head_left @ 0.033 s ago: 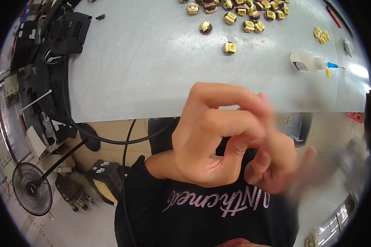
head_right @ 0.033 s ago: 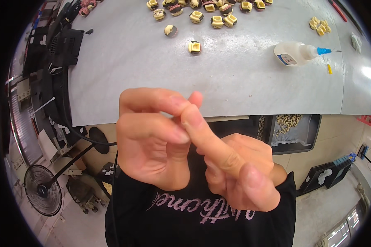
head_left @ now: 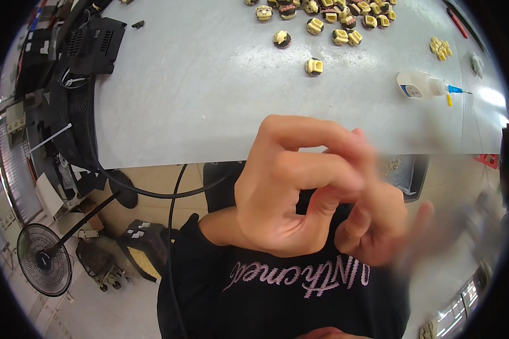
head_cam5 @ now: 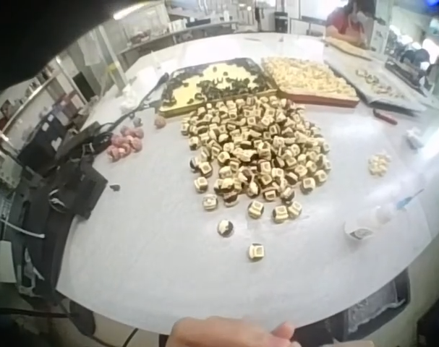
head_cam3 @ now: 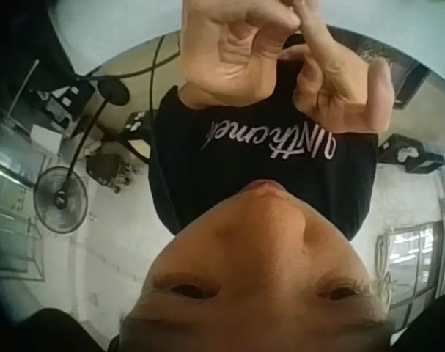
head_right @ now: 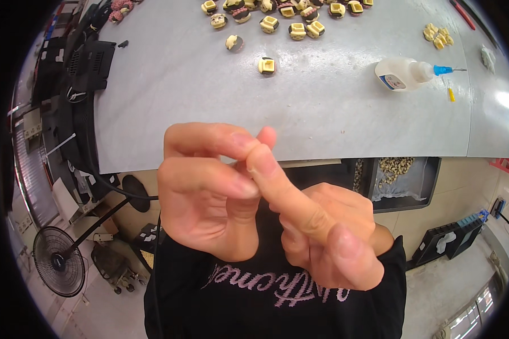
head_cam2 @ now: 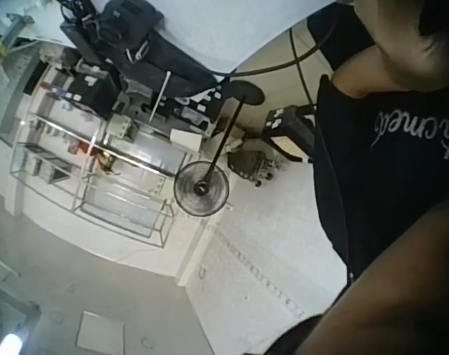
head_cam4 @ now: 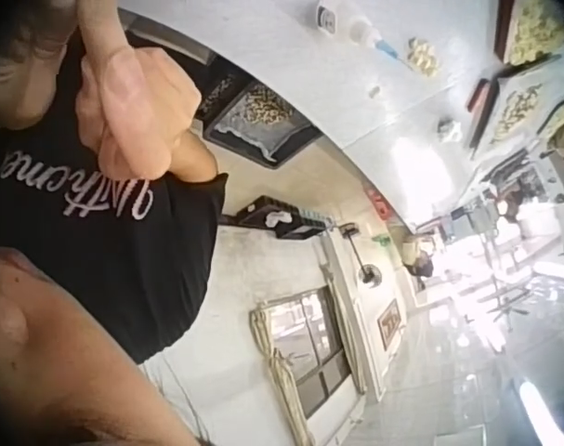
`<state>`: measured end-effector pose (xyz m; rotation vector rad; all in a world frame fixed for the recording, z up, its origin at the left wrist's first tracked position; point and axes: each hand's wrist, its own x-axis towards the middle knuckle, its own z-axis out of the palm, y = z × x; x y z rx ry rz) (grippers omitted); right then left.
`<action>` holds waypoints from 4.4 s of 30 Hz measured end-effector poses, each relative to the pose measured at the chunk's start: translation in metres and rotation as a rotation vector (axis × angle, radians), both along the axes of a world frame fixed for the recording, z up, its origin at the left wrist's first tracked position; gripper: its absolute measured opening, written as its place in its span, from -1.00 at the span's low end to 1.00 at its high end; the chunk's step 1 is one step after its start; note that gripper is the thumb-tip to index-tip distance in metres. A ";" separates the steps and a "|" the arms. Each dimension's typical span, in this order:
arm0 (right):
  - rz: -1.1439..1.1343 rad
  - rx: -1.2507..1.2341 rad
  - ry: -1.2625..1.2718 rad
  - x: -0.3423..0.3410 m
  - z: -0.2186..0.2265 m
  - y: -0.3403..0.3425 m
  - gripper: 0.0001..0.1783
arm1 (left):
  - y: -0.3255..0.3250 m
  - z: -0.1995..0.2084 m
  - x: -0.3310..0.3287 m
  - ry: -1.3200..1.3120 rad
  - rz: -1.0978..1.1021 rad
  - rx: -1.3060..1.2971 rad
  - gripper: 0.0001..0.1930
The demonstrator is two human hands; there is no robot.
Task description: Gluing black plastic pieces onto small gold-colored toy components.
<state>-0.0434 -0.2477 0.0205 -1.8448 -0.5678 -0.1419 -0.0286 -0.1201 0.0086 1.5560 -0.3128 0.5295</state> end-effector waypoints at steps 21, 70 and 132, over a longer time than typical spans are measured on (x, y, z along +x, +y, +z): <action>0.191 -0.045 0.024 0.014 0.011 -0.013 -0.53 | -0.006 -0.003 -0.001 -0.033 0.107 -0.113 -0.82; 0.214 -0.355 0.016 0.025 0.036 -0.022 -0.15 | 0.021 0.022 0.005 0.037 0.355 0.439 -0.81; 0.196 -0.144 0.052 0.021 0.020 -0.021 -0.38 | 0.013 0.003 0.007 -0.031 0.403 0.344 -0.85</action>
